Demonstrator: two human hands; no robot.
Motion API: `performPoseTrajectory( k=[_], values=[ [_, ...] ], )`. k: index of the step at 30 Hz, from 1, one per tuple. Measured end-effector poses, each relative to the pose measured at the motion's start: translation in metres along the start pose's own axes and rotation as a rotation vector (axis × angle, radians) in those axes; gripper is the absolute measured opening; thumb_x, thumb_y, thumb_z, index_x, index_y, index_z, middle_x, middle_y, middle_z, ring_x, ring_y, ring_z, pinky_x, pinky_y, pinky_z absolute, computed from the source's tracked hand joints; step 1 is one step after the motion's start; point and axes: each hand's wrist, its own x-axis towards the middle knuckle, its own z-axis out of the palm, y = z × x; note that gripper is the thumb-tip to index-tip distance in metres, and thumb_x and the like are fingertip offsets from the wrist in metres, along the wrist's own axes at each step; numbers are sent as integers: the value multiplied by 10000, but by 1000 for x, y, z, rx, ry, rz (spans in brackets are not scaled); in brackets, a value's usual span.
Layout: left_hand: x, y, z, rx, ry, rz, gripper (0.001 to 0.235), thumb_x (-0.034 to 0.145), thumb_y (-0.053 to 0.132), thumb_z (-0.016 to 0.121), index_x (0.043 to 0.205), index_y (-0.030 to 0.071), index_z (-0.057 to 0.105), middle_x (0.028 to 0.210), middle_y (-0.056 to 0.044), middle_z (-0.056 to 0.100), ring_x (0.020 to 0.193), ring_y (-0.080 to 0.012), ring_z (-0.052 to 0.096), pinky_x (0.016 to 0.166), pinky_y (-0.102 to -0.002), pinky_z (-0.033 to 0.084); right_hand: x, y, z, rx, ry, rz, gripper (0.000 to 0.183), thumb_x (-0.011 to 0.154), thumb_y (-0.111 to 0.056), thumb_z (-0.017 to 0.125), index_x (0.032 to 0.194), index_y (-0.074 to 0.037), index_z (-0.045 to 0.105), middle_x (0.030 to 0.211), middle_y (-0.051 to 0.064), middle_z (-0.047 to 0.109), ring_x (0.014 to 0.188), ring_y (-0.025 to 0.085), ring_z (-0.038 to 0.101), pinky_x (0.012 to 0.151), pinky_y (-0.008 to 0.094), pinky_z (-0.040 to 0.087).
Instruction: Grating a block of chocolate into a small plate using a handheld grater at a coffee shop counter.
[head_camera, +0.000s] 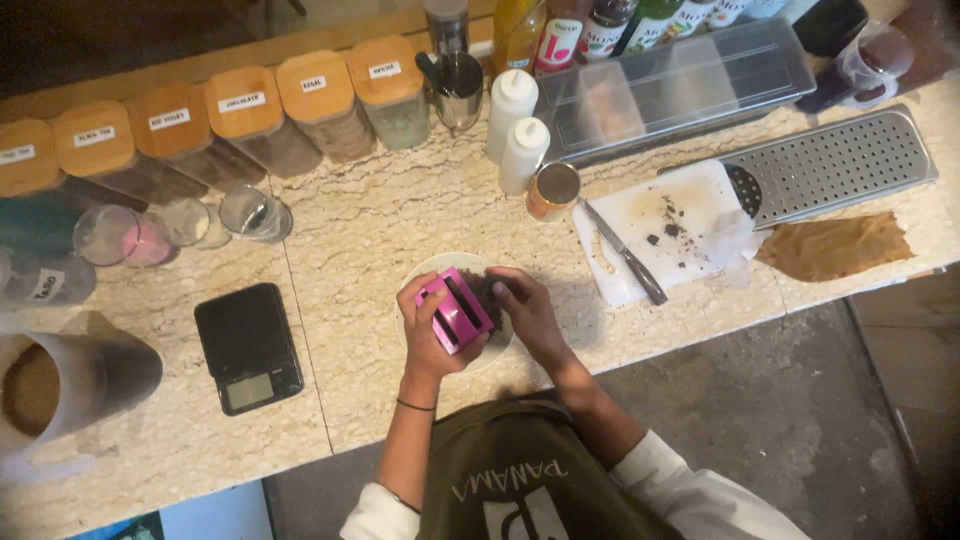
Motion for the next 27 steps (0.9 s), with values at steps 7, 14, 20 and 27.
performPoseTrajectory(
  k=[7, 14, 20, 27],
  values=[
    [-5, -2, 2, -11, 4, -32, 850, 528, 309, 875, 1260, 249, 447, 1254, -166, 406, 1146, -366, 502, 920, -491, 444, -5, 11, 0, 125, -35, 43, 263, 892, -87, 624, 1132, 18, 610, 954, 193, 642, 895, 251, 619, 771, 399, 541],
    [-7, -4, 3, 3, 7, -17, 855, 506, 300, 875, 1245, 213, 455, 1250, -169, 413, 1174, -382, 480, 941, -496, 430, -6, -8, 0, 10, -92, -54, 300, 862, -72, 645, 1154, -4, 641, 975, 164, 675, 952, 205, 612, 835, 386, 509],
    [-10, -6, 3, 11, 11, -4, 855, 502, 306, 858, 1244, 223, 442, 1242, -171, 414, 1146, -375, 498, 934, -484, 442, -3, 5, 4, -167, -90, -128, 253, 853, -73, 660, 1096, -1, 662, 958, 203, 688, 966, 295, 644, 818, 426, 518],
    [-7, -9, 3, 28, 28, 35, 892, 463, 282, 869, 1250, 239, 451, 1227, -171, 432, 1115, -366, 524, 916, -466, 453, 3, 36, 3, -222, -50, -78, 252, 841, -87, 664, 1079, -11, 686, 990, 231, 690, 1007, 360, 627, 851, 453, 509]
  ],
)
